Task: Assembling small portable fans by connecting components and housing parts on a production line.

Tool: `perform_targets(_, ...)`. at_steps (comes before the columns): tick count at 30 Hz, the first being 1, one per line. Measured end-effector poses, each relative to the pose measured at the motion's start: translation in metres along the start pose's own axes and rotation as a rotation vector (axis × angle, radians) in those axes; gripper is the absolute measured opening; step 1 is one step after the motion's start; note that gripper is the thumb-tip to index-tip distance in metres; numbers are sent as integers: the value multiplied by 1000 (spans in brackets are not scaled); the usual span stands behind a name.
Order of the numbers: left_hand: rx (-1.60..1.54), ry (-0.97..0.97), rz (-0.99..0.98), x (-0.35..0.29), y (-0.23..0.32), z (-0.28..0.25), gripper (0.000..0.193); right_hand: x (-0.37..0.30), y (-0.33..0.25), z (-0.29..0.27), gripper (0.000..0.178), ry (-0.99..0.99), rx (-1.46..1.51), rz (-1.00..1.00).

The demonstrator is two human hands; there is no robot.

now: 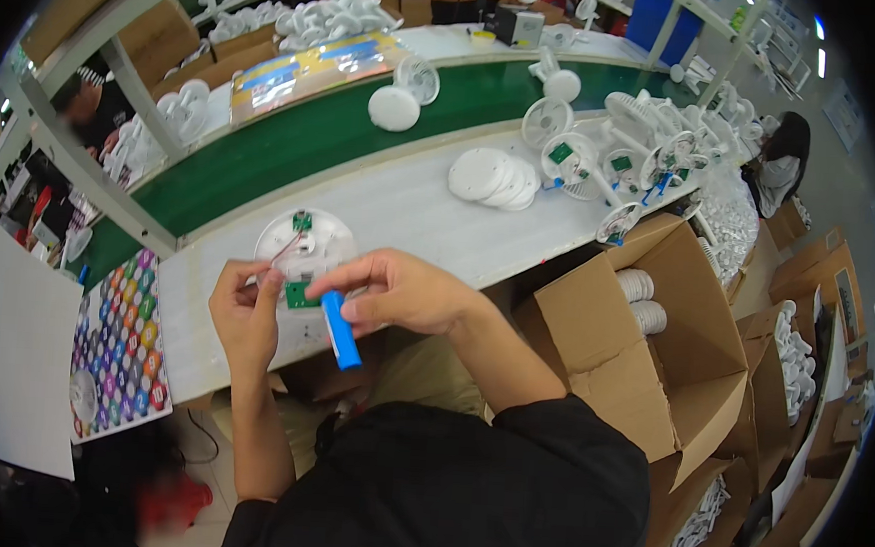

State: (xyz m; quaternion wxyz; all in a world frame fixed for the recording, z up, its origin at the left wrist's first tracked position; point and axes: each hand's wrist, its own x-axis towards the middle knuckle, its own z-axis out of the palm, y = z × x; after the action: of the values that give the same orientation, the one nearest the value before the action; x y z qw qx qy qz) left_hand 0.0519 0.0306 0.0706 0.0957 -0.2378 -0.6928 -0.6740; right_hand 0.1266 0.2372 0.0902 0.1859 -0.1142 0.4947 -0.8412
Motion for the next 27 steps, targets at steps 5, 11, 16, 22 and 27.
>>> perform_targets(5, 37, 2, -53, -1, 0, -2, 7, 4, -2, -9, 43, -23, -115, 9)
perform_targets(11, -1, -9, -43, 2, -1, 4, 7, 18, 4, 0, 31, 311, -586, -396)
perform_targets(16, -13, 11, -23, 5, -4, 7, 7, 29, 8, 17, 25, 578, -457, -458)
perform_targets(22, 3, 14, 22, 6, -6, 3, 8, 36, 10, 23, 26, 704, -439, -424)
perform_targets(27, -33, 49, -27, 7, -6, 3, 9, 42, 17, 19, 24, 769, -732, -554)
